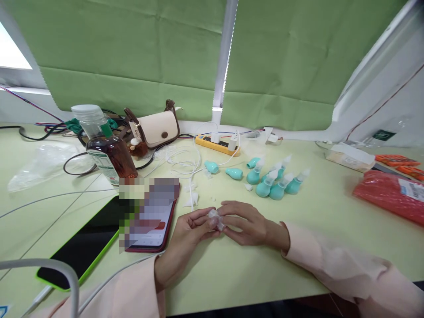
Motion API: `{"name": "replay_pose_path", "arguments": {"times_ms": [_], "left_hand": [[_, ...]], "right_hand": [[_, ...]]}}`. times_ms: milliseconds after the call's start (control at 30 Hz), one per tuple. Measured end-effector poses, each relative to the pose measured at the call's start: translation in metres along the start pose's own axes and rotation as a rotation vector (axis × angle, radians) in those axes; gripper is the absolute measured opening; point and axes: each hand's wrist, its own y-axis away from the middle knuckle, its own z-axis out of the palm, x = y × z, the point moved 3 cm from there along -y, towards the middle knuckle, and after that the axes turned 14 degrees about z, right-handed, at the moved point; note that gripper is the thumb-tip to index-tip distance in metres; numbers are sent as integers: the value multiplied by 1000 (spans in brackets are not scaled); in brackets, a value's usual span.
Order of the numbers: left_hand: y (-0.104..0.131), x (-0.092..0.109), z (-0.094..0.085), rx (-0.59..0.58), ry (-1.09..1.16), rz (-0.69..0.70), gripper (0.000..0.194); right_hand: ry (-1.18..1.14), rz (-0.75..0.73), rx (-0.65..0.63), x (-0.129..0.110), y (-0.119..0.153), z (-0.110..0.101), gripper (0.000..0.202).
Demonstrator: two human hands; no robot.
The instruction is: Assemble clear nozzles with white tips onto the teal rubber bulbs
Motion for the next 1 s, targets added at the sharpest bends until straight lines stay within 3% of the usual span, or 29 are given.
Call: {"name": "replay_pose_path", "arguments": {"times_ms": [67, 167, 267, 400, 600, 800, 1000], "left_hand": [[0, 0, -3, 67, -51, 28, 40], [2, -1, -5, 114, -129, 63, 37], [3, -1, -4, 88, -162, 64, 32], [5, 2, -2, 62, -148, 61, 31], [4, 7, 1, 78, -112, 22, 39], [4, 4, 0, 69, -121, 10, 52], [2, 2, 0, 5, -151, -7, 46]], "right_hand": [[-56, 58, -42, 8, -2, -6, 43], [-41, 290, -152, 25, -9, -8, 44], [62, 530, -313, 43, -12, 4, 42], [35, 645, -427, 55, -13, 25, 28], [-135, 722, -370, 46, -8, 21, 12], [-873, 1085, -228, 20, 9, 4, 11], [-981, 1046, -110, 11, 13, 5, 13]]}}
